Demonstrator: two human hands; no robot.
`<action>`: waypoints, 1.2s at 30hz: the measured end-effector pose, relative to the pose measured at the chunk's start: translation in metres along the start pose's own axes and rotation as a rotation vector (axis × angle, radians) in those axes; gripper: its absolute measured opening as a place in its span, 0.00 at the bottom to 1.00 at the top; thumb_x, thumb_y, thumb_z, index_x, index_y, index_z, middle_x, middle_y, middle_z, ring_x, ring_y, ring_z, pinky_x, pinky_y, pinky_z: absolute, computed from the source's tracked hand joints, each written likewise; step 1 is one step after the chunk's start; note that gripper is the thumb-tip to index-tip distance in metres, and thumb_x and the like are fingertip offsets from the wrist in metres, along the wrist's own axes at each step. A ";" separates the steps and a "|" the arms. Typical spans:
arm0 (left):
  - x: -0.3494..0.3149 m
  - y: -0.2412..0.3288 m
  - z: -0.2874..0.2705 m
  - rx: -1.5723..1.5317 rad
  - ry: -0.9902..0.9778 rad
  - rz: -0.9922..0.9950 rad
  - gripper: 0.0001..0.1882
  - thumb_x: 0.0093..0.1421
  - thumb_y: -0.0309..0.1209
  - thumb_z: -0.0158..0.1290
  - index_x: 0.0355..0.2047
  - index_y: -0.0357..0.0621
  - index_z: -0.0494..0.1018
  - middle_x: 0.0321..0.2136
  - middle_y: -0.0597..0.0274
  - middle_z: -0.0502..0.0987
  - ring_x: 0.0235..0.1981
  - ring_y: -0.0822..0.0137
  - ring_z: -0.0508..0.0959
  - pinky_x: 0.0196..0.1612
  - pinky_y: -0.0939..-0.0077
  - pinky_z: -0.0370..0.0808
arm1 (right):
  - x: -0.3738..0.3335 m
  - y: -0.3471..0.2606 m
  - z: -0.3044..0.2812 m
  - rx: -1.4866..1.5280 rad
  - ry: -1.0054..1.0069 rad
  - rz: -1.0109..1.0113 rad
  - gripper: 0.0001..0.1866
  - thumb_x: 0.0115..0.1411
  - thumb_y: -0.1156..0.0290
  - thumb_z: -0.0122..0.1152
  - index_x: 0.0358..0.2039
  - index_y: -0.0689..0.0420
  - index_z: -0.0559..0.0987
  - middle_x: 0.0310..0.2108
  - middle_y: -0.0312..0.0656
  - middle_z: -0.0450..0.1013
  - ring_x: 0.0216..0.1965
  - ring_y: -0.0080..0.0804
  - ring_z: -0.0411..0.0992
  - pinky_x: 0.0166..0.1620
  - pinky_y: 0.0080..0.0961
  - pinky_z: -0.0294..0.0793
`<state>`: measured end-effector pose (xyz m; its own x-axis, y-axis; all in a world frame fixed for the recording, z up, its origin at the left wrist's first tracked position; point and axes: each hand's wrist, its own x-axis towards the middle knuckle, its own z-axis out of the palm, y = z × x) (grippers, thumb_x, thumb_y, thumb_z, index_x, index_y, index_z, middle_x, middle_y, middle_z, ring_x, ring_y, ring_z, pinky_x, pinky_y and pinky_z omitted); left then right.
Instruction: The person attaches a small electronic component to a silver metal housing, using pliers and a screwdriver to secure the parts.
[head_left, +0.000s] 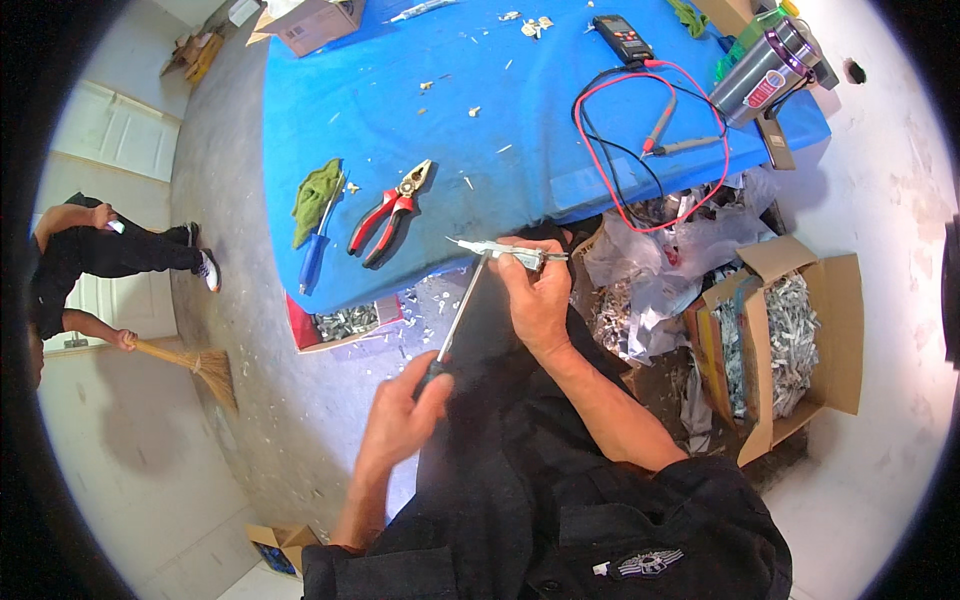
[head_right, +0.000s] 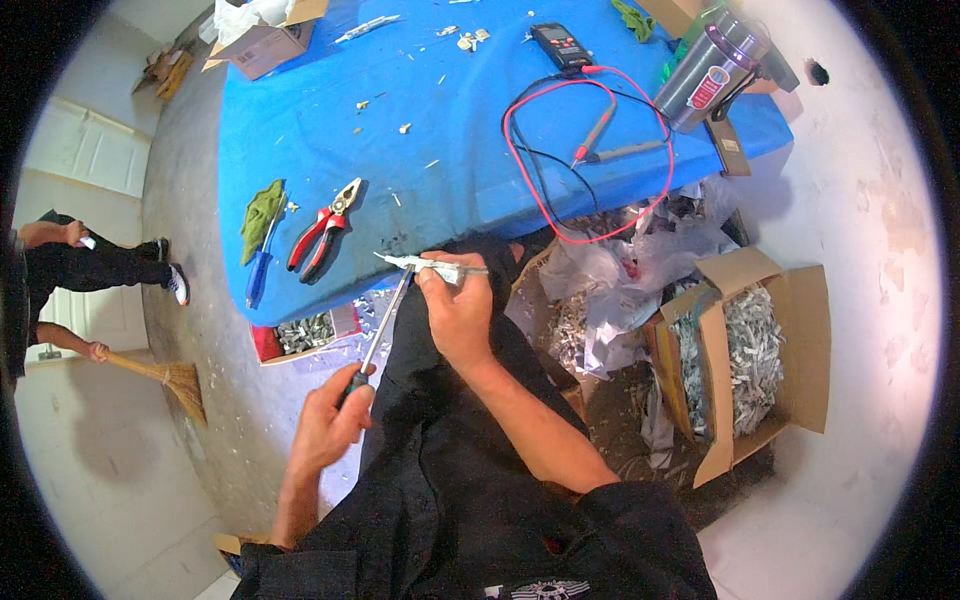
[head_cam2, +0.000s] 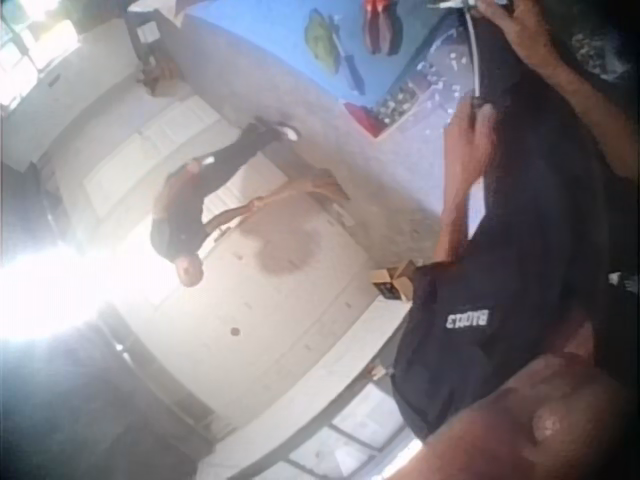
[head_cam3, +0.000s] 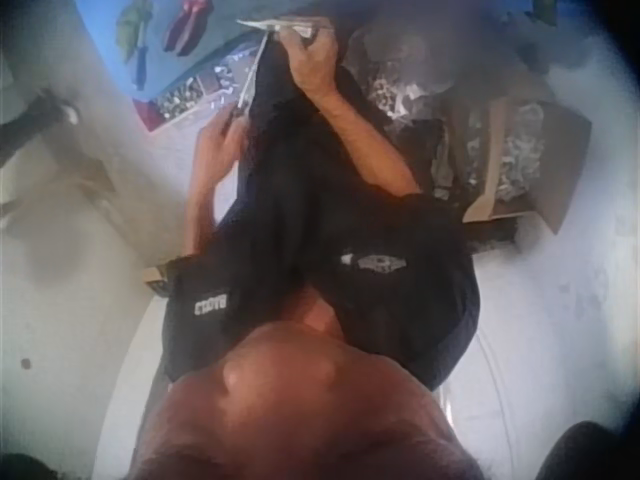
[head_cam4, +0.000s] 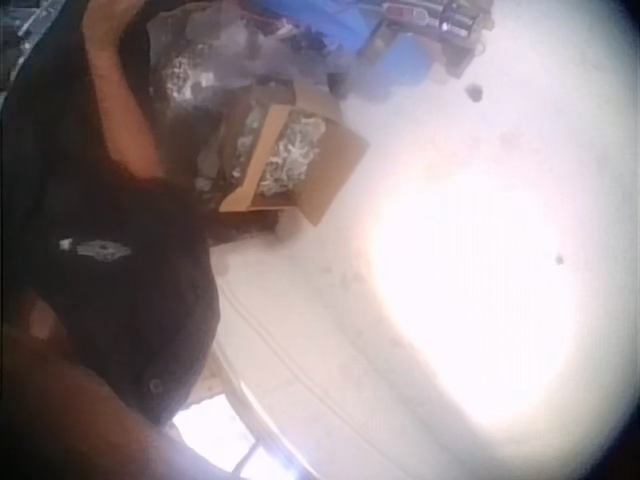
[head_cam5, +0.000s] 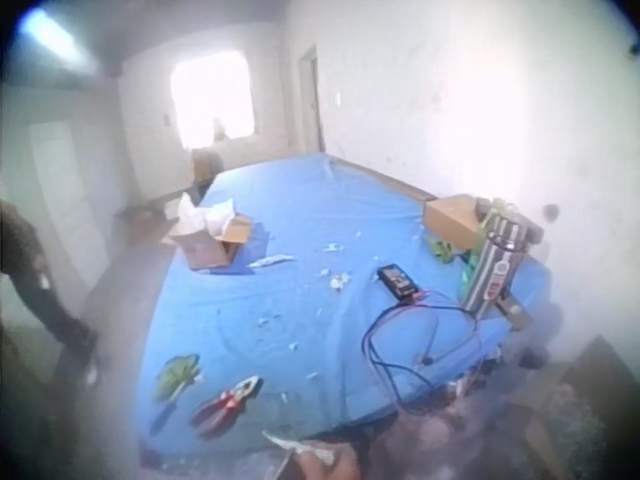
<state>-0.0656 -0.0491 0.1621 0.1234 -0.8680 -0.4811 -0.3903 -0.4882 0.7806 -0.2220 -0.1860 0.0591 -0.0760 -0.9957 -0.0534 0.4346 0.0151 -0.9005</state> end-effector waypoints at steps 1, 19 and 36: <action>0.003 0.001 -0.011 -0.016 -0.030 -0.009 0.17 0.71 0.33 0.53 0.56 0.39 0.77 0.20 0.69 0.77 0.20 0.78 0.75 0.24 0.79 0.70 | 0.002 0.000 0.000 -0.032 -0.014 -0.030 0.11 0.67 0.77 0.63 0.46 0.63 0.72 0.40 0.41 0.78 0.40 0.22 0.75 0.45 0.22 0.77; 0.010 0.081 -0.064 1.423 0.216 0.602 0.17 0.65 0.33 0.60 0.53 0.48 0.74 0.24 0.60 0.73 0.24 0.58 0.81 0.26 0.63 0.77 | 0.000 -0.005 0.010 -0.244 0.113 -0.084 0.08 0.64 0.75 0.67 0.38 0.62 0.76 0.33 0.36 0.75 0.32 0.19 0.72 0.36 0.22 0.74; -0.011 -0.003 0.018 0.416 0.162 0.219 0.20 0.68 0.30 0.54 0.58 0.36 0.70 0.28 0.37 0.81 0.29 0.36 0.82 0.32 0.45 0.77 | 0.001 -0.001 0.018 -0.005 0.198 0.143 0.08 0.63 0.74 0.66 0.37 0.63 0.75 0.32 0.38 0.77 0.30 0.21 0.76 0.35 0.21 0.75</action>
<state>-0.0824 -0.0362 0.1583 0.1251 -0.9651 -0.2302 -0.7499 -0.2439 0.6149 -0.2062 -0.1883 0.0678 -0.1883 -0.9461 -0.2634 0.4491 0.1556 -0.8798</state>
